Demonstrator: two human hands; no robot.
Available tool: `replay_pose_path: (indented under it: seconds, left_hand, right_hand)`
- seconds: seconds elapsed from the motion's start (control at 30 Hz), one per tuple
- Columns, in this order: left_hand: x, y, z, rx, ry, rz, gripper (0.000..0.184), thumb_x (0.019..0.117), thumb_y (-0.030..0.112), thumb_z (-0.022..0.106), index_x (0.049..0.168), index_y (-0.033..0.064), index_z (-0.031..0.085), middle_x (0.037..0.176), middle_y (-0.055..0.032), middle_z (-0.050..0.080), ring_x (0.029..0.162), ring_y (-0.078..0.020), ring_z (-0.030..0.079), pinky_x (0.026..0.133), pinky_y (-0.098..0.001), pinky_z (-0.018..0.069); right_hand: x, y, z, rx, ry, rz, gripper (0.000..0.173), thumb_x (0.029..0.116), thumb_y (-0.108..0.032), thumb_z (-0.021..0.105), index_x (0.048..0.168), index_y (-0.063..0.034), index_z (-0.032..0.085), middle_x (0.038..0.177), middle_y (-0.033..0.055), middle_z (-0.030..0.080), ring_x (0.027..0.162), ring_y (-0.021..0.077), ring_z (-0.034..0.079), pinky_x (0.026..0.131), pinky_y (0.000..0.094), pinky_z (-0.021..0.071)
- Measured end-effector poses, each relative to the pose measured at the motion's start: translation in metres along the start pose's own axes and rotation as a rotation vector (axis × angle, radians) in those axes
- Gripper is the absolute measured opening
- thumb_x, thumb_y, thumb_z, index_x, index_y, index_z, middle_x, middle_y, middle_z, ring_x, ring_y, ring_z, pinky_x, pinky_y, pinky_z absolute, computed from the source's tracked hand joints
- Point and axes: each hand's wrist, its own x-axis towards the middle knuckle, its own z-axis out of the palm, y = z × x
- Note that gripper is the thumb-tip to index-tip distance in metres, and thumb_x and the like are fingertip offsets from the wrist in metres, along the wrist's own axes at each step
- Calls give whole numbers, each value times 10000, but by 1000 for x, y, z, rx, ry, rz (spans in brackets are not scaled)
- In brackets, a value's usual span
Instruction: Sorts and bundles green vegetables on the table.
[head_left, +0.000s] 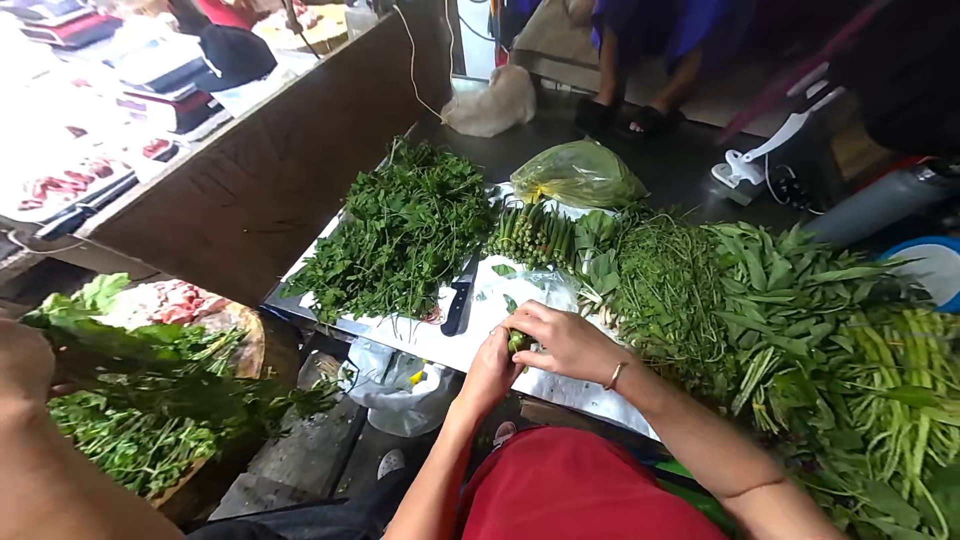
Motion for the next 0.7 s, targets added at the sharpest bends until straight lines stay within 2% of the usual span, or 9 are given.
replay_pose_path:
  seconds: [0.07, 0.13, 0.17, 0.27, 0.33, 0.43, 0.53, 0.6, 0.7]
  left_hand:
    - [-1, 0, 1, -29, -4, -4, 464, 871, 69, 703, 1267, -128, 561, 1087, -218, 701, 1029, -290, 703, 965, -445, 547]
    - [-2, -1, 2, -110, 9, -20, 485, 896, 66, 678, 1318, -125, 534, 1138, -211, 691, 1072, -257, 691, 996, -424, 537]
    - [-3, -2, 2, -163, 30, -39, 454, 910, 77, 669, 1301, -116, 544, 1130, -199, 691, 1061, -229, 689, 985, -402, 545]
    - [-2, 1, 2, -320, 103, -120, 403, 936, 110, 652, 1274, -88, 559, 1112, -139, 695, 1036, -126, 679, 955, -321, 556]
    - [1, 7, 1, -429, 135, -182, 381, 939, 97, 638, 1267, -79, 556, 1090, -103, 696, 1005, -88, 679, 923, -291, 565]
    - [6, 13, -1, -578, 149, -269, 346, 938, 75, 625, 1248, -48, 531, 1007, -51, 697, 881, -78, 690, 807, -279, 592]
    - [8, 17, -3, -682, 120, -355, 321, 950, 70, 598, 1244, -28, 513, 928, -30, 686, 780, -97, 687, 720, -288, 598]
    - [8, 20, -2, -823, 129, -408, 281, 984, 73, 573, 1240, -24, 505, 898, -38, 695, 767, -123, 696, 728, -305, 604]
    - [13, 23, 2, -1071, 278, -499, 237, 1002, 51, 542, 1220, -30, 499, 861, -75, 707, 744, -153, 705, 720, -321, 610]
  right_hand:
    - [7, -4, 4, -85, -54, 48, 387, 925, -245, 714, 1254, -57, 633, 1229, 172, 618, 999, 323, 681, 825, 493, 574]
    - [13, 4, 4, -1, -86, 111, 442, 905, -297, 739, 1241, -38, 613, 1236, 174, 615, 1033, 311, 668, 867, 485, 559]
    - [14, 11, 6, 82, -64, 119, 464, 895, -321, 760, 1214, -17, 613, 1207, 179, 624, 1017, 289, 659, 875, 457, 550]
    - [8, 22, 19, 237, 160, 25, 432, 889, -300, 784, 1158, 14, 659, 1118, 181, 673, 909, 200, 681, 794, 327, 580]
    - [6, 21, 28, 250, 315, -50, 349, 914, -244, 769, 1141, 10, 694, 1105, 174, 695, 907, 174, 707, 795, 290, 606]
    - [8, 23, 39, 178, 461, -159, 277, 949, -208, 734, 1164, -36, 750, 1106, 160, 696, 932, 162, 712, 815, 267, 617]
    - [10, 21, 41, 149, 510, -151, 260, 950, -204, 728, 1159, -55, 767, 1141, 180, 679, 943, 177, 700, 842, 267, 603]
    - [10, 22, 44, 161, 572, -139, 235, 952, -183, 718, 1130, -35, 762, 1130, 180, 667, 947, 166, 696, 840, 257, 606]
    - [5, 25, 51, 69, 736, -136, 195, 951, -207, 702, 1042, -49, 771, 1099, 139, 691, 1053, 186, 666, 947, 299, 562]
